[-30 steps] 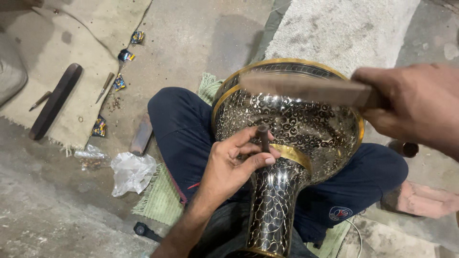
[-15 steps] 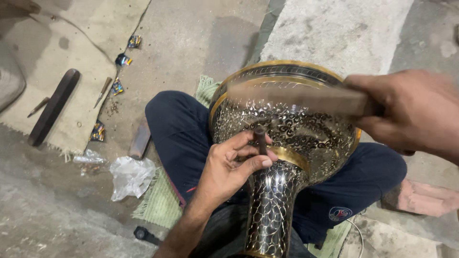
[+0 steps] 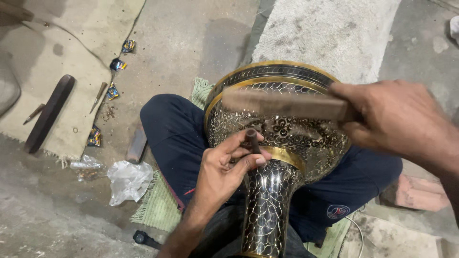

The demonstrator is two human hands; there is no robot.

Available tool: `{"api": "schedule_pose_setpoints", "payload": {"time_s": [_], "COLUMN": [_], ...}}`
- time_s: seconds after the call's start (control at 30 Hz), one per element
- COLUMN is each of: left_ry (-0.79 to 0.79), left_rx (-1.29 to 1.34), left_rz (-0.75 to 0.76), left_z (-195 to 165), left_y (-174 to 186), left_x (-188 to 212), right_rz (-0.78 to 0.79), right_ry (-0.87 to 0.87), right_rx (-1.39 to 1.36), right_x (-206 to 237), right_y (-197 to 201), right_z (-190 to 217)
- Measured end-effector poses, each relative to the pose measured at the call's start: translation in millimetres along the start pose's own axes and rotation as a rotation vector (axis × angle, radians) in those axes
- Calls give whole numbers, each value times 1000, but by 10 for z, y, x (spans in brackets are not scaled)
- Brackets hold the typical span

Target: The person sits cross-legged on the floor and uses a hammer and chisel to create a textured pattern on a metal vase. They repeatedly strike the chisel against the vase's surface to form small indentations.

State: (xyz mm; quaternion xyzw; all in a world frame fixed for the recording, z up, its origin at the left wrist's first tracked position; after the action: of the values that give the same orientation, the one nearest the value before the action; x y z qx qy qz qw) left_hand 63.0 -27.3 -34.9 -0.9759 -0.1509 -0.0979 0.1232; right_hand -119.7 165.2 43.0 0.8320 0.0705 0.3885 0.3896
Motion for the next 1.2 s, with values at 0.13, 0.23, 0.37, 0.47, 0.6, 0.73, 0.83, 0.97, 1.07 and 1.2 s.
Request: {"api": "schedule_pose_setpoints", "payload": {"time_s": [0.13,0.23,0.37,0.47,0.6,0.73,0.83,0.97,1.07,1.2], "left_ry": [-22,-27,-4,14,-16,-33,-33,-64,-65,-58], "left_rx": [-60,-62,-85,-137,-95,-116,-129,-46,-50,-34], "left_rz": [-39,-51,-52,-66,-61,-61,-68,-46,-28,-20], "left_z": [-8,-22,-31,-13,26,90,129,143,150,152], "left_y": [-39,-52,-49,-34,-22,-10,2,3,10,12], "left_x": [22,-1,-19,-11,12,19,17,28,22,4], "right_rz": [-38,-55,-132,-293,-12,-56,-182,-29,-74,-78], "right_ry": [-37,-38,-109,10,25,20,30,-35,-91,-70], "right_rx": [-32,66,-731,-1222,-383,-311,-565,21,-521,-199], "right_x": [2,4,4,6,-3,46,104,160,169,182], "right_y": [53,27,-26,36,-58,-24,28,-34,-6,-40], "right_z": [-13,-48,-79,-58,27,59,69,61,91,100]}}
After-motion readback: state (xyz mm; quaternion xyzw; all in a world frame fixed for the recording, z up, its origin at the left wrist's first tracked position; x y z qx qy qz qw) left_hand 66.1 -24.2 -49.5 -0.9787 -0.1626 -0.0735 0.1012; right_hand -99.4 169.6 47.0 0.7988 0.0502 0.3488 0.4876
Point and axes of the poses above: each hand's wrist, its own x-axis away from the middle knuckle, its own y-axis out of the back of the hand, z = x × y, the point moved 4 cm from there along -x, towards the middle knuckle, and after that the axes turned 8 degrees about -z, right-handed, at the moved point
